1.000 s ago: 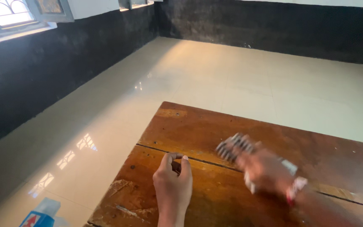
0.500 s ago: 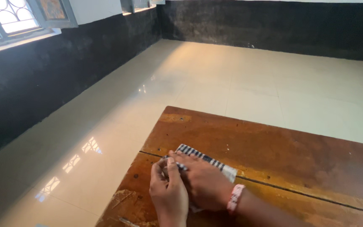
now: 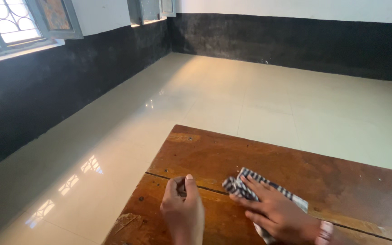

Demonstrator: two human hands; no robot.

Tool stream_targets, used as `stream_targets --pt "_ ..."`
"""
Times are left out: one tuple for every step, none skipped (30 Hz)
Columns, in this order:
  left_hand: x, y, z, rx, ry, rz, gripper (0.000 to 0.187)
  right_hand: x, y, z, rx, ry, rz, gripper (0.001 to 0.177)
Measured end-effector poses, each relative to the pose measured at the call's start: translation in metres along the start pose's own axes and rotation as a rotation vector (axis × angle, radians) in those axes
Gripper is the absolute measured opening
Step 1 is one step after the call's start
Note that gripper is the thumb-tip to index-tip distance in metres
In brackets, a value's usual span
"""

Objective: The person sprays a blue cleaning solution onto a wooden table and wipes the surface with a striped cloth. They repeatedly spray and wipe different sections of the table, moving the spray bottle aside as needed.

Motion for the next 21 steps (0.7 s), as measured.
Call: stream_targets --pt "0.002 0.001 -0.002 -0.05 -0.048 -0.002 0.028 -0.003 0.004 0.011 0.047 -0.003 -0.207 0.06" --pt "0.001 0.001 -0.001 0.016 -0.019 -0.017 0.026 -0.007 0.008 0.022 0.094 -0.007 -0.415 0.065" --pt "-0.003 0.0 0.002 0.08 0.013 -0.035 0.024 -0.009 0.01 0.029 0.138 -0.014 -0.625 0.071" --pt "-0.005 -0.001 0.002 0.143 0.045 -0.053 0.022 -0.012 0.013 0.031 0.164 0.031 -0.607 0.068" --pt "-0.006 0.0 0.002 0.128 0.016 -0.038 0.023 -0.014 0.014 0.034 0.189 0.068 -0.593 0.064" --pt "-0.005 0.003 0.001 0.113 -0.012 -0.023 0.024 -0.013 0.014 0.034 0.214 0.104 -0.579 0.061" --pt "-0.003 0.007 -0.004 0.104 -0.038 -0.006 0.025 -0.011 0.01 0.028 0.144 0.09 -0.386 0.063" --pt "-0.003 0.01 -0.007 0.061 -0.059 -0.007 0.025 -0.009 0.006 0.021 0.073 0.076 -0.194 0.064" --pt "-0.001 0.013 -0.011 0.022 -0.084 0.001 0.025 -0.01 0.003 0.016 0.007 0.067 0.004 0.066" --pt "0.001 0.014 -0.014 -0.017 -0.109 0.008 0.025 -0.013 0.0 0.009 -0.046 0.07 0.053 0.062" --pt "0.003 0.012 -0.015 0.0 -0.074 0.027 0.026 -0.013 -0.005 0.0 -0.101 0.065 0.097 0.059" --pt "0.006 0.009 -0.018 0.016 -0.038 0.046 0.026 -0.013 -0.011 -0.009 -0.157 0.06 0.142 0.056" --pt "0.009 0.006 -0.02 0.034 -0.003 0.063 0.026 -0.012 -0.02 -0.018 -0.191 0.057 0.137 0.054" --pt "0.011 0.003 -0.02 0.059 0.023 0.1 0.026 -0.01 -0.031 -0.026 -0.226 0.054 0.132 0.053" --pt "0.012 0.001 -0.019 0.087 0.051 0.132 0.026 -0.009 -0.044 -0.036 -0.263 0.053 0.123 0.052" --pt "0.012 0.0 -0.018 0.114 0.08 0.164 0.026 -0.009 -0.055 -0.048 -0.267 0.041 0.132 0.049" --pt "0.012 -0.002 -0.019 0.165 0.135 0.157 0.024 -0.008 -0.065 -0.065 -0.274 0.033 0.141 0.046" --pt "0.011 -0.003 -0.02 0.216 0.189 0.149 0.023 -0.006 -0.074 -0.082 -0.28 0.024 0.15 0.044" --pt "0.011 -0.003 -0.02 0.265 0.24 0.141 0.022 -0.003 -0.084 -0.1 -0.272 0.022 0.159 0.044" --pt "0.011 -0.003 -0.019 0.242 0.242 0.132 0.022 -0.001 -0.093 -0.12 -0.264 0.02 0.168 0.045" --pt "0.013 -0.003 -0.018 0.22 0.243 0.124 0.022 0.0 -0.1 -0.143 -0.194 0.005 0.088 0.049"
Point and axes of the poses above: each hand's wrist, its own z-axis away from the middle knuckle, its own x-axis out of the palm, y = z × x, the point moved 1 cm from there along -z, towards the middle knuckle, and after that the axes turned 8 degrees about x, right-handed, at the moved point
